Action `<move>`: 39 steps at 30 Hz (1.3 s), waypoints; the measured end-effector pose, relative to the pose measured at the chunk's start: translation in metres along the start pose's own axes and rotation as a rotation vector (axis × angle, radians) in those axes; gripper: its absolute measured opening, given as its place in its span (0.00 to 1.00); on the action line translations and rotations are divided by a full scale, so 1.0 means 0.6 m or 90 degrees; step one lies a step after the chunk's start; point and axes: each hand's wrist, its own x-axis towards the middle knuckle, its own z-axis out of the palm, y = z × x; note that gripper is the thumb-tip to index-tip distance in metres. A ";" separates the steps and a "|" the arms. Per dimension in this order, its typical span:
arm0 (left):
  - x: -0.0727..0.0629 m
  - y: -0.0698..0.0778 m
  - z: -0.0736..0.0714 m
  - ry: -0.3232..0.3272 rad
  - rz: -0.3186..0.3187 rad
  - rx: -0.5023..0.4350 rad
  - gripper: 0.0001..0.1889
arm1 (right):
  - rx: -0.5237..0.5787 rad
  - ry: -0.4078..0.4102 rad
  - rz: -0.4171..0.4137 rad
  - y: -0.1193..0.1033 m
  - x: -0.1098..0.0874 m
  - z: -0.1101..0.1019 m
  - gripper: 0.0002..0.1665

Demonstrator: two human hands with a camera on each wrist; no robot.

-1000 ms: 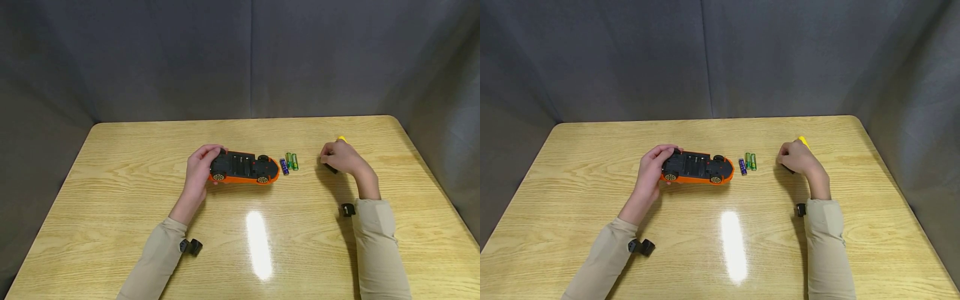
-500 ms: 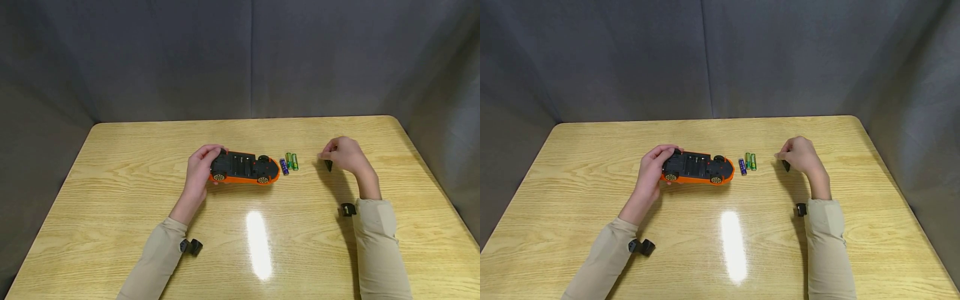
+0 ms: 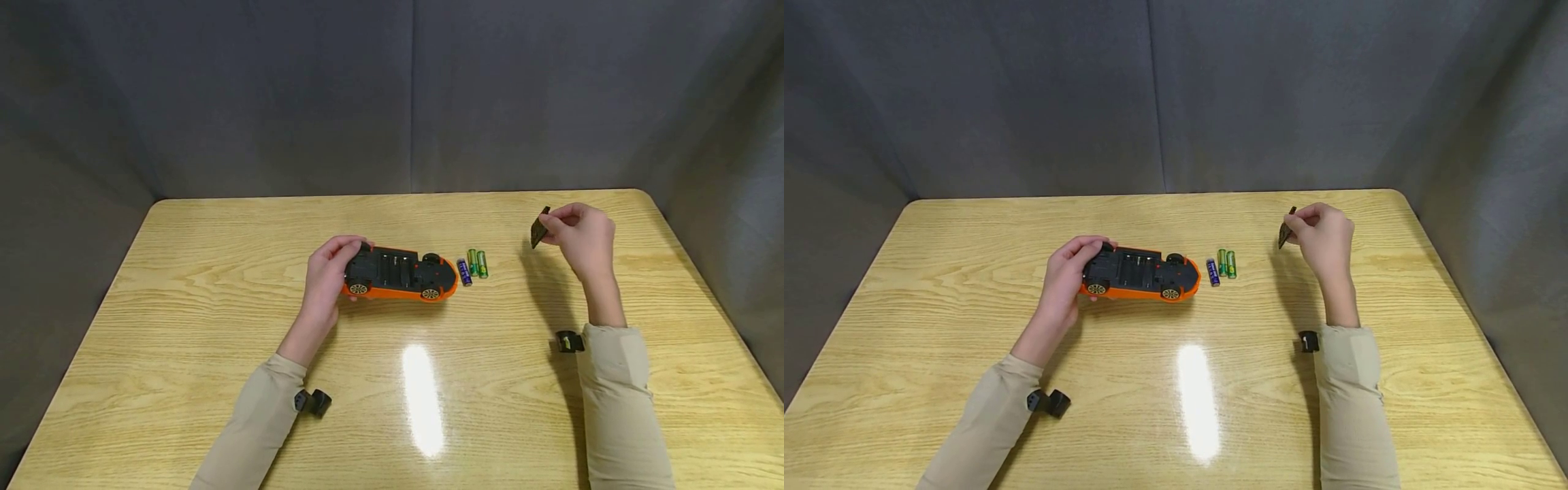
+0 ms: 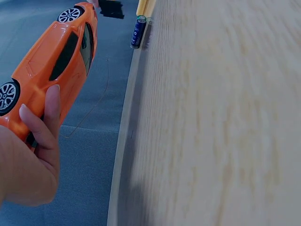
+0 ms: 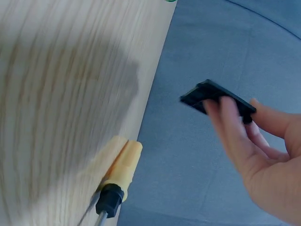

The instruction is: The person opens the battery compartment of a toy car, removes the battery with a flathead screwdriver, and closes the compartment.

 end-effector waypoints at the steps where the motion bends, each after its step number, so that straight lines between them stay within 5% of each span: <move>1: 0.000 0.000 0.000 0.000 0.000 -0.001 0.11 | 0.033 0.010 0.013 -0.001 0.002 0.000 0.12; 6: 0.001 -0.001 0.000 0.004 -0.004 0.002 0.11 | 0.196 0.070 0.065 -0.004 0.006 0.002 0.06; 10: 0.001 -0.001 0.000 0.007 -0.006 0.004 0.11 | 0.276 0.074 0.067 -0.007 0.004 0.001 0.16; 16: 0.002 0.000 0.000 0.010 -0.008 0.007 0.11 | 0.279 0.046 0.051 -0.006 0.001 0.001 0.30; 33: 0.002 -0.001 0.001 0.009 -0.006 0.003 0.11 | 0.275 0.054 0.074 -0.037 -0.007 -0.008 0.09; 39: 0.001 0.000 0.000 0.006 -0.005 0.002 0.11 | 0.384 0.018 0.041 -0.058 -0.017 0.001 0.08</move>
